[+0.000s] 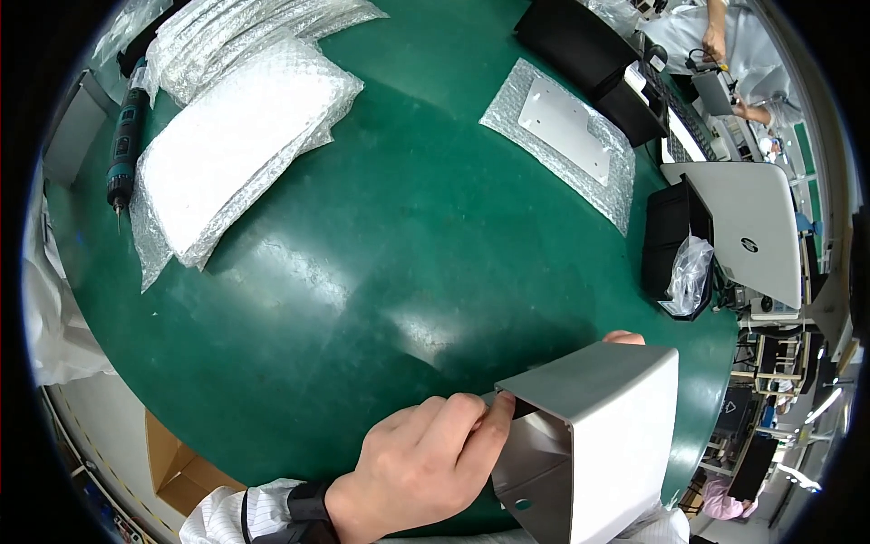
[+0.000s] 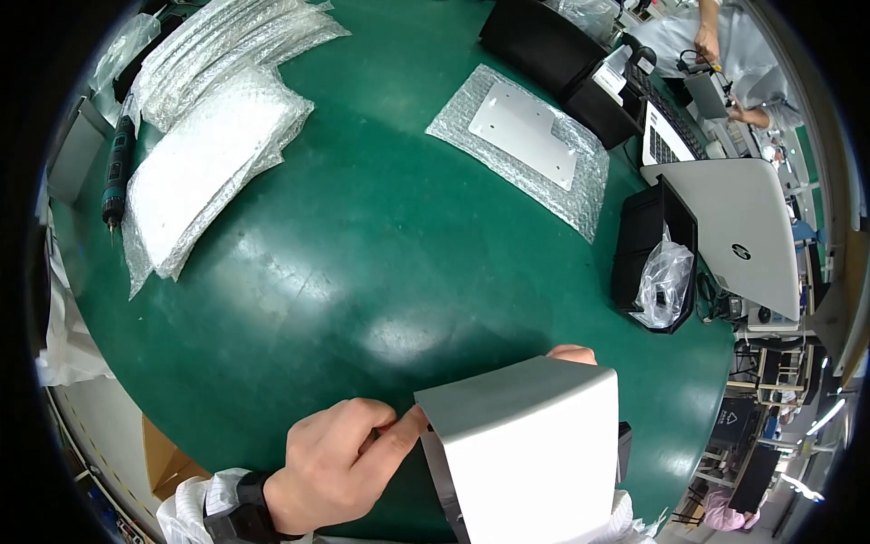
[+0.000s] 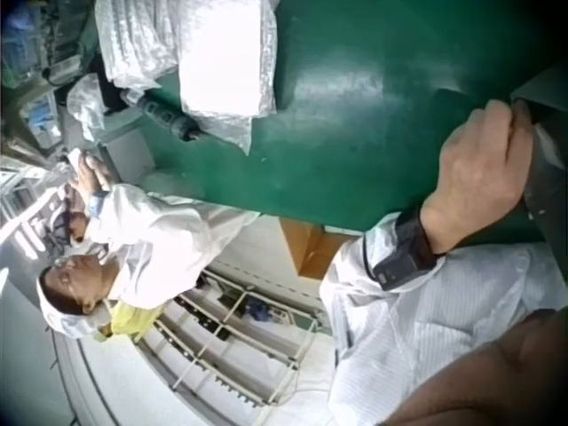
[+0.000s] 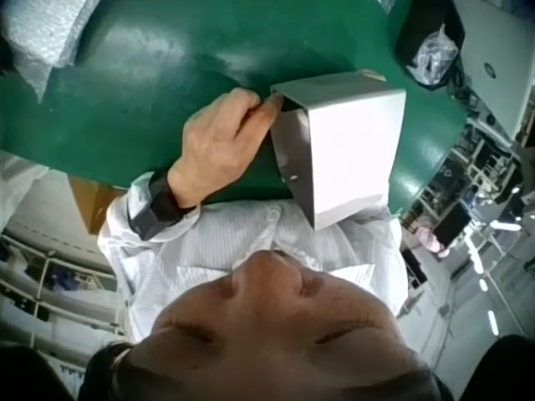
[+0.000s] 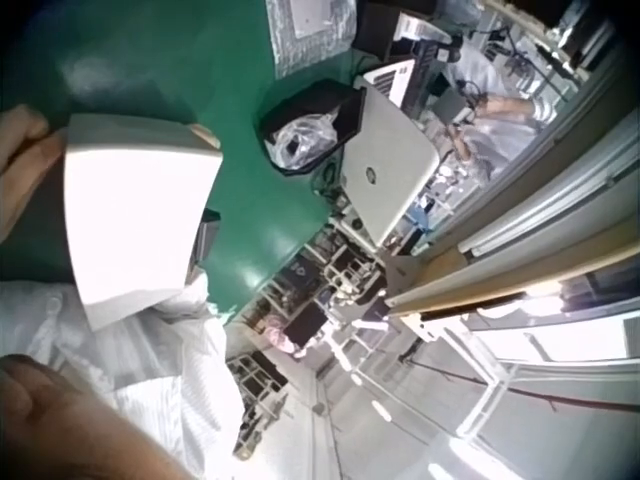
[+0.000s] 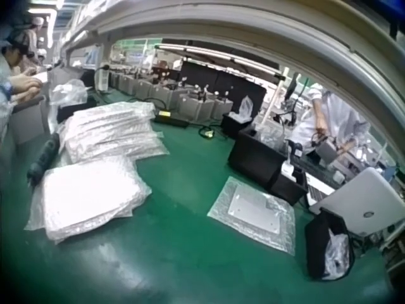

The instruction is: The person attaches two black strips to the inside of a metal housing by hand, then places the housing into a cardboard box and wraps it in a white bag.

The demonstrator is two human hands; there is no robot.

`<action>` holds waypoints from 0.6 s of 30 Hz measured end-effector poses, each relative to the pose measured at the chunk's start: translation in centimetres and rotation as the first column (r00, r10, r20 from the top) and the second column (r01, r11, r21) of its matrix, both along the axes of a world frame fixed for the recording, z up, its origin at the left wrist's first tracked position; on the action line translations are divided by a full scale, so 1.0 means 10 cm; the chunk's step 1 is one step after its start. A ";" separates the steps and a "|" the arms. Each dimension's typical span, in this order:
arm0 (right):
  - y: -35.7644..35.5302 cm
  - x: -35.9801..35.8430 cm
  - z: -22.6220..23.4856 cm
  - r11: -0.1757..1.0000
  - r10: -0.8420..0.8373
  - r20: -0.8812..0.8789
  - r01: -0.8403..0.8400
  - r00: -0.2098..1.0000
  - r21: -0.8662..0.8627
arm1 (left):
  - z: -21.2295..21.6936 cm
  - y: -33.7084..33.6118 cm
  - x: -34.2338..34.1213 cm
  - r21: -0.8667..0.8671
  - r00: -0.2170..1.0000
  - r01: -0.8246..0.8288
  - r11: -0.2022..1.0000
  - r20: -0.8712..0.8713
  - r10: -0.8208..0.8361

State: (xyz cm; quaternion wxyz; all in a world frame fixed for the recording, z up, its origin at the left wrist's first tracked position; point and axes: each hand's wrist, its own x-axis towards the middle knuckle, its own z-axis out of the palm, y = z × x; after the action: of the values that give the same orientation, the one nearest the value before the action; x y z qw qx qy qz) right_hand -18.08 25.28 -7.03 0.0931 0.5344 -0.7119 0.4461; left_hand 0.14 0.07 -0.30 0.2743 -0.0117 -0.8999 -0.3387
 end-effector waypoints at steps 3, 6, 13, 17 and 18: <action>-0.22 0.05 -0.04 0.996 -0.002 -0.010 0.001 1.000 -0.091 | -0.06 -0.05 0.04 -0.064 0.999 -0.021 0.998 -0.033 0.019; -0.47 0.21 -0.02 0.949 -0.256 -0.003 0.251 0.967 -0.190 | -0.05 -0.06 0.03 -0.069 0.999 -0.021 0.997 -0.041 0.018; -0.79 0.23 0.12 0.921 -0.317 0.218 0.354 0.923 -0.161 | -0.12 -0.06 -0.02 -0.096 0.992 -0.025 0.995 -0.129 0.013; -0.94 0.11 0.20 0.923 -0.301 0.395 0.369 0.868 -0.109 | -0.17 -0.02 -0.06 -0.072 0.993 -0.027 0.997 -0.119 0.018; -0.96 0.10 0.22 0.924 -0.296 0.438 0.371 0.849 -0.095 | -0.16 -0.01 -0.06 -0.069 0.994 -0.029 0.997 -0.108 0.021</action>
State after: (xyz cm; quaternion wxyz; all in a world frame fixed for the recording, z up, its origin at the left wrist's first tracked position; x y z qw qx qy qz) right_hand -17.05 15.67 -4.78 0.0628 0.2845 -0.7551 0.5874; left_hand -0.48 -0.07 -1.87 0.3257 -0.0282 -0.8955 -0.3021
